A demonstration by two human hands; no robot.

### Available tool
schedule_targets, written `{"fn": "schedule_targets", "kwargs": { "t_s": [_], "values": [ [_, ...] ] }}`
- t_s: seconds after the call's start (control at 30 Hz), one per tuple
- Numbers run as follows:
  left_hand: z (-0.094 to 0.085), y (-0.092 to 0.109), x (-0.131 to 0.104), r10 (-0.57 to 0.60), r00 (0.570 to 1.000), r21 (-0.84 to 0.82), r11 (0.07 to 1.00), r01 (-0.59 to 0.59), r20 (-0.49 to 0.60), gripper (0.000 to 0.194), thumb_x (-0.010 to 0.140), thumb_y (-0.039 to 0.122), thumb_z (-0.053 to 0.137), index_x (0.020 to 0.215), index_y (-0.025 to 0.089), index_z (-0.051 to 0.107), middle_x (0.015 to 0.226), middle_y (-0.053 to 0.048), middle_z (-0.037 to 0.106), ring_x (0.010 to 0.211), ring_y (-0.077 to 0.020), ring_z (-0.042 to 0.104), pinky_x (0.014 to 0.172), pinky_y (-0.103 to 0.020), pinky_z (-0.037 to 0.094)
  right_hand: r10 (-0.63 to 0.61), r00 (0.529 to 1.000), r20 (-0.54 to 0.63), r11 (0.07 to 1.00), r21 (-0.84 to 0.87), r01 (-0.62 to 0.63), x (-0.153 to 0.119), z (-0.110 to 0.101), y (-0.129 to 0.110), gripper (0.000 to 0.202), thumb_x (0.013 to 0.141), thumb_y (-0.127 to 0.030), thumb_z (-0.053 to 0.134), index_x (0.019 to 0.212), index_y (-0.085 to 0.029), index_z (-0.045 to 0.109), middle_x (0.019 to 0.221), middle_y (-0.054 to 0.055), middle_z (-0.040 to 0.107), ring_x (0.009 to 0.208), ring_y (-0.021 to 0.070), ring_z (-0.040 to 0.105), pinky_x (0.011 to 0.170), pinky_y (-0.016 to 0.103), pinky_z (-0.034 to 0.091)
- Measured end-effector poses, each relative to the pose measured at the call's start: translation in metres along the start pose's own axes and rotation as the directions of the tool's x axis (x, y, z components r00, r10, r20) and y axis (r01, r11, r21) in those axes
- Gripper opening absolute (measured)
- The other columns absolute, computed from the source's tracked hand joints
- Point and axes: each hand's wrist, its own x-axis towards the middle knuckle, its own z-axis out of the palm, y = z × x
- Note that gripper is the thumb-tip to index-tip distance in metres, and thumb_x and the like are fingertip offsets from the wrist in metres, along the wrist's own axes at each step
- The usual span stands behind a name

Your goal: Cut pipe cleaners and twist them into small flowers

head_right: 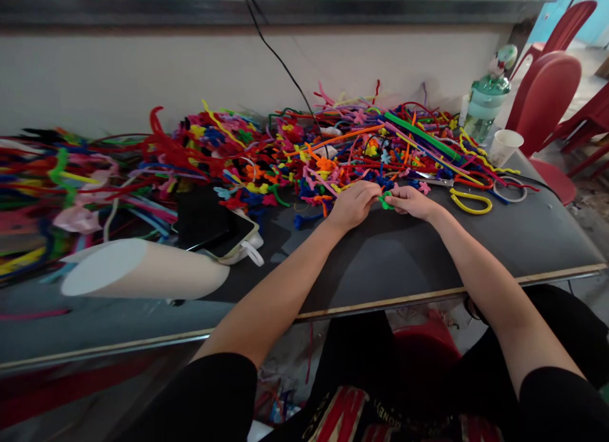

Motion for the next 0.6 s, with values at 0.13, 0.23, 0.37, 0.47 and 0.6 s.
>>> {"fn": "schedule_targets", "kwargs": {
  "t_s": [0.13,0.23,0.37,0.47,0.6],
  "values": [
    [-0.007,0.004,0.004,0.071,0.992,0.041,0.996,-0.076,0.108,0.027,0.098,0.022,0.035,0.098,0.018,0.062,0.094,-0.009,0.068,0.094,-0.0194,0.063,0.082,-0.031,0.049,-0.023,1.0,-0.018,0.995,-0.101,0.021,0.001,0.003,0.003,0.045,0.078,-0.062,0.063,0.071,-0.02,0.047,0.056,-0.009,0.033,0.047,0.0054,0.026,0.046,0.023,0.021],
    [-0.006,0.006,0.005,-0.056,0.982,0.029,0.998,0.051,0.18,0.019,0.089,0.019,0.044,0.088,0.018,0.063,0.084,-0.008,0.066,0.085,-0.0204,0.062,0.076,-0.03,0.048,-0.117,0.981,-0.152,0.897,-0.44,0.039,0.0,0.01,0.0,0.03,0.084,-0.045,0.057,0.071,-0.02,0.049,0.056,-0.005,0.041,0.05,0.0081,0.035,0.05,0.024,0.024],
    [0.006,0.009,0.005,-0.386,0.899,-0.161,0.893,0.421,0.208,0.013,0.079,0.02,0.053,0.071,0.017,0.062,0.066,-0.002,0.063,0.064,-0.0158,0.058,0.061,-0.025,0.043,-0.236,0.943,-0.236,0.515,-0.853,-0.085,-0.003,0.022,-0.01,0.008,0.083,-0.025,0.054,0.079,-0.019,0.058,0.069,0.003,0.06,0.061,0.0141,0.05,0.056,0.026,0.025],
    [0.012,0.009,0.005,-0.547,0.817,-0.315,0.754,0.576,0.185,0.019,0.084,0.023,0.052,0.069,0.016,0.063,0.062,0.0,0.063,0.059,-0.0139,0.059,0.058,-0.023,0.044,-0.287,0.916,-0.28,0.397,-0.905,-0.153,-0.004,0.024,-0.009,0.013,0.087,-0.027,0.05,0.082,-0.019,0.059,0.071,0.005,0.062,0.061,0.016,0.051,0.056,0.027,0.022],
    [0.01,0.004,0.0,-0.36,0.926,-0.298,0.877,0.378,0.116,0.02,0.091,0.025,0.053,0.097,0.016,0.07,0.093,-0.007,0.074,0.084,-0.0185,0.068,0.078,-0.03,0.054,-0.234,0.912,-0.337,0.646,-0.755,-0.113,0.001,0.012,0.002,0.02,0.086,-0.034,0.049,0.074,-0.018,0.055,0.064,0.001,0.055,0.058,0.0133,0.048,0.057,0.025,0.028]
  ]
}}
